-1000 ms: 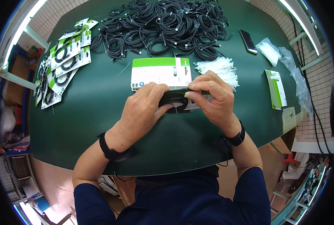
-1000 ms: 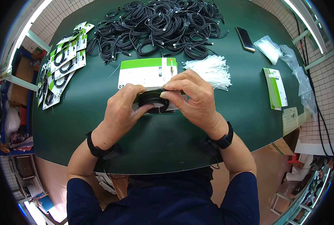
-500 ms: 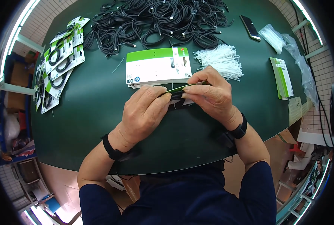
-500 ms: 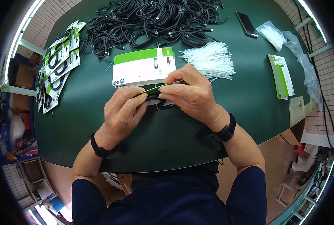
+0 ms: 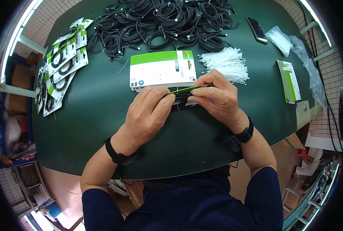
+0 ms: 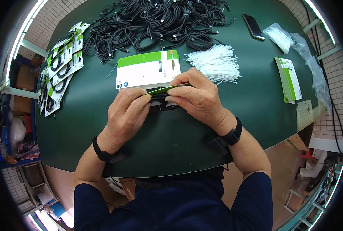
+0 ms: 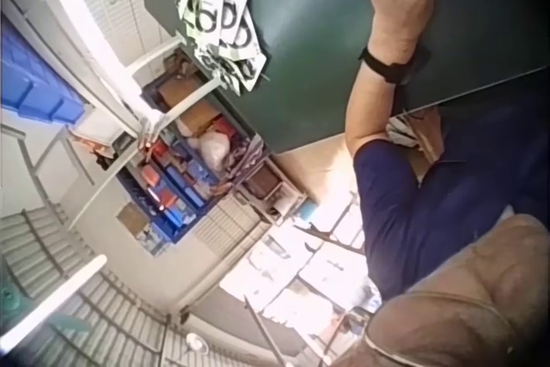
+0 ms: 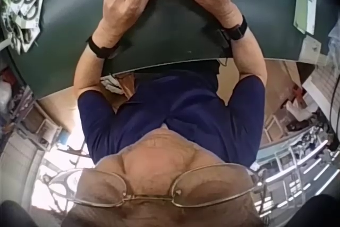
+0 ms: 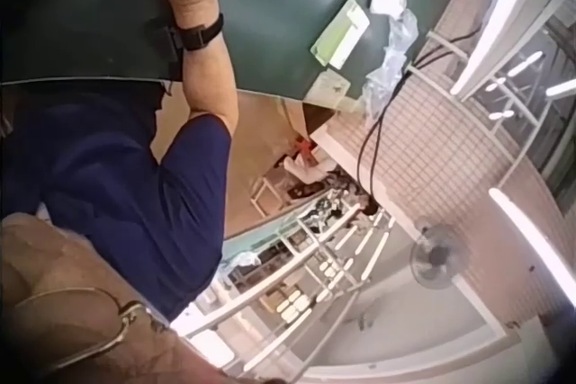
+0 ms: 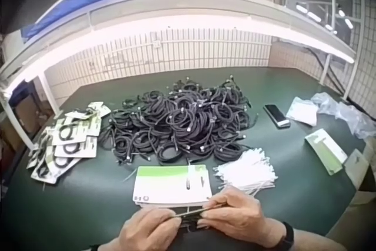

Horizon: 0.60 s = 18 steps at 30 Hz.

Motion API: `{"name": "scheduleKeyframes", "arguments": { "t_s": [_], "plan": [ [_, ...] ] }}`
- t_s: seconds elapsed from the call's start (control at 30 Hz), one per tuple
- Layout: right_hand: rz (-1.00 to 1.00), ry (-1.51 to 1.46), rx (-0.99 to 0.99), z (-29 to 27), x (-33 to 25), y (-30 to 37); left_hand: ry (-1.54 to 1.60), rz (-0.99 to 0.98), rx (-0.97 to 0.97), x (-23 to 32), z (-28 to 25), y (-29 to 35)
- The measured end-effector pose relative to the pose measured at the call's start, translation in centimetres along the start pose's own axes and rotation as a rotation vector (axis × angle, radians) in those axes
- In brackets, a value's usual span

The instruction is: The person picks up a cardboard backing and threads a zip tie through it, then places a coiled cable onto the card and secures it with the tie. They repeat this process to add a second zip tie to the same package before setting it aside and starting another.

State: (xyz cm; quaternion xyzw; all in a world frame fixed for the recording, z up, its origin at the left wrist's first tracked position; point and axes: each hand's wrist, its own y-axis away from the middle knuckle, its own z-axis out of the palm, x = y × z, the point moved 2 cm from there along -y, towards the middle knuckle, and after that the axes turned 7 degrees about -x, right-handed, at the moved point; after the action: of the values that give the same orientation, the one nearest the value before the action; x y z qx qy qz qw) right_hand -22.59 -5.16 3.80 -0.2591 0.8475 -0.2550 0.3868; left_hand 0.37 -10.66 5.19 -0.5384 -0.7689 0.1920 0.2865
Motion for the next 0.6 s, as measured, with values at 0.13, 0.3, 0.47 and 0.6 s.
{"name": "scheduleKeyframes", "arguments": {
  "t_s": [0.13,0.3,0.47,0.6],
  "plan": [
    [-0.003,0.017,0.002,-0.01,-0.01,0.1,-0.01,0.031,-0.014,0.01,0.07,0.1],
    [0.003,0.04,0.003,0.15,-0.28,0.06,-0.03,0.012,-0.002,0.31,0.37,0.31],
    [0.013,0.061,0.021,0.45,-0.21,0.12,-0.073,0.008,-0.014,0.05,0.46,0.04],
    [-0.006,0.069,0.043,0.43,-0.17,-0.21,-0.095,0.004,-0.013,0.05,0.54,-0.23]
  ]
}}
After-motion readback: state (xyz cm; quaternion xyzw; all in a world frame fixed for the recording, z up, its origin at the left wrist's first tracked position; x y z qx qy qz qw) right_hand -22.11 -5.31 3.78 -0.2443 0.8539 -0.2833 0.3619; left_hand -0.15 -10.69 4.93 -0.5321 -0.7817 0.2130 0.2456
